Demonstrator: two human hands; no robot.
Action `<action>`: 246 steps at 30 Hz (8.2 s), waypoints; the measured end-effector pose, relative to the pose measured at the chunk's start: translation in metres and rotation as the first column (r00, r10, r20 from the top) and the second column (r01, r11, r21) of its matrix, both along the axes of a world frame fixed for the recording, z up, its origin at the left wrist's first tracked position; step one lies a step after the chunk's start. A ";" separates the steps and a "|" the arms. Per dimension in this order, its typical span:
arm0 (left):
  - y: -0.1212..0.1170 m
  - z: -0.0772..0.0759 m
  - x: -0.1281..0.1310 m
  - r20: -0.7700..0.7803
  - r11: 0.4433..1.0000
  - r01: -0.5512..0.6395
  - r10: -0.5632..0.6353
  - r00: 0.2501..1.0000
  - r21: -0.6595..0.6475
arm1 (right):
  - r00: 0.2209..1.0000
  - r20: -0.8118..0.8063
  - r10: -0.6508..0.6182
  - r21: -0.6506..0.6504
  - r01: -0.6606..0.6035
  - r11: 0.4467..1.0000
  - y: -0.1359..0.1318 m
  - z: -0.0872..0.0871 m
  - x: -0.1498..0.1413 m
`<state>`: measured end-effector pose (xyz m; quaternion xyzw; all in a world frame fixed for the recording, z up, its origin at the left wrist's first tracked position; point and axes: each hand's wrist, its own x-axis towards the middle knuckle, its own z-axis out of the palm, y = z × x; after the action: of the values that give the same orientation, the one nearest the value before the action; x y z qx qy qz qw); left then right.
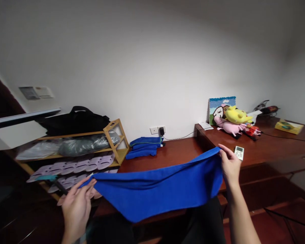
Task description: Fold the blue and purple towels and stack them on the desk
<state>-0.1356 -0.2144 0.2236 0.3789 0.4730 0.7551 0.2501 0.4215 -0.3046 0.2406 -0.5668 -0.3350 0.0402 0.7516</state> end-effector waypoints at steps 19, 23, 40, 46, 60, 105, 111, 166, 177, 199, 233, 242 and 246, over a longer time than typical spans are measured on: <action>0.110 0.094 0.010 -0.977 0.914 -0.381 0.189 0.097 0.138 | 0.925 0.376 0.056 -0.209 0.025 0.978 0.109 0.034 0.036; 0.115 0.092 0.001 -0.951 0.910 -0.366 0.267 0.159 0.194 | 0.952 0.297 0.074 -0.117 -0.040 0.992 0.103 0.037 0.030; 0.056 -0.172 -0.056 -0.935 0.945 0.059 -0.327 0.139 -0.321 | 0.901 0.370 0.226 -0.562 0.024 0.827 0.020 -0.246 0.044; 0.050 -0.171 -0.068 -0.918 0.917 0.108 -0.392 0.056 -0.385 | 0.728 0.495 0.475 -0.653 -0.050 0.756 -0.005 -0.247 0.060; 0.051 -0.170 -0.090 -0.924 0.907 0.184 -0.382 -0.014 -0.378 | 0.492 0.600 0.631 -0.772 0.147 0.619 0.010 -0.208 0.051; 0.234 -0.216 -0.021 -0.869 0.855 -0.231 -0.490 -0.064 -0.465 | 0.445 0.418 0.792 -0.896 0.056 0.441 0.240 -0.217 -0.168; 0.237 -0.217 -0.020 -0.879 0.860 -0.252 -0.473 -0.066 -0.444 | 0.631 0.432 0.645 -0.901 0.342 0.268 0.218 -0.232 -0.005; 0.232 -0.227 -0.032 -0.893 0.873 -0.190 -0.446 0.067 -0.450 | 0.597 0.489 0.636 -0.864 0.434 0.256 0.226 -0.244 0.010; 0.237 -0.228 -0.033 -0.891 0.870 -0.210 -0.453 0.021 -0.447 | 0.646 0.475 0.597 -0.869 0.450 0.204 0.224 -0.255 0.047; 0.234 -0.226 -0.029 -0.901 0.878 -0.225 -0.435 -0.003 -0.423 | 0.294 0.389 0.873 -0.901 -0.079 0.427 0.260 -0.205 -0.312; 0.230 -0.196 -0.041 -0.800 0.791 -0.130 -0.583 0.140 -0.598 | 0.556 0.576 0.599 -0.816 0.348 0.461 0.214 -0.200 -0.097; 0.144 -0.232 -0.035 -0.936 0.937 0.029 -0.346 -0.058 -0.348 | 0.300 0.438 0.847 -0.814 -0.268 0.516 0.177 -0.188 -0.361; 0.118 -0.236 -0.037 -0.912 0.918 -0.015 -0.396 -0.107 -0.397 | 0.260 0.360 0.896 -0.848 -0.310 0.431 0.169 -0.194 -0.400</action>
<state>-0.1728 -0.0964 -0.0128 0.8321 0.5425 0.1139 -0.0182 0.0216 -0.1351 0.0464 -0.5356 -0.7974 0.2037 0.1891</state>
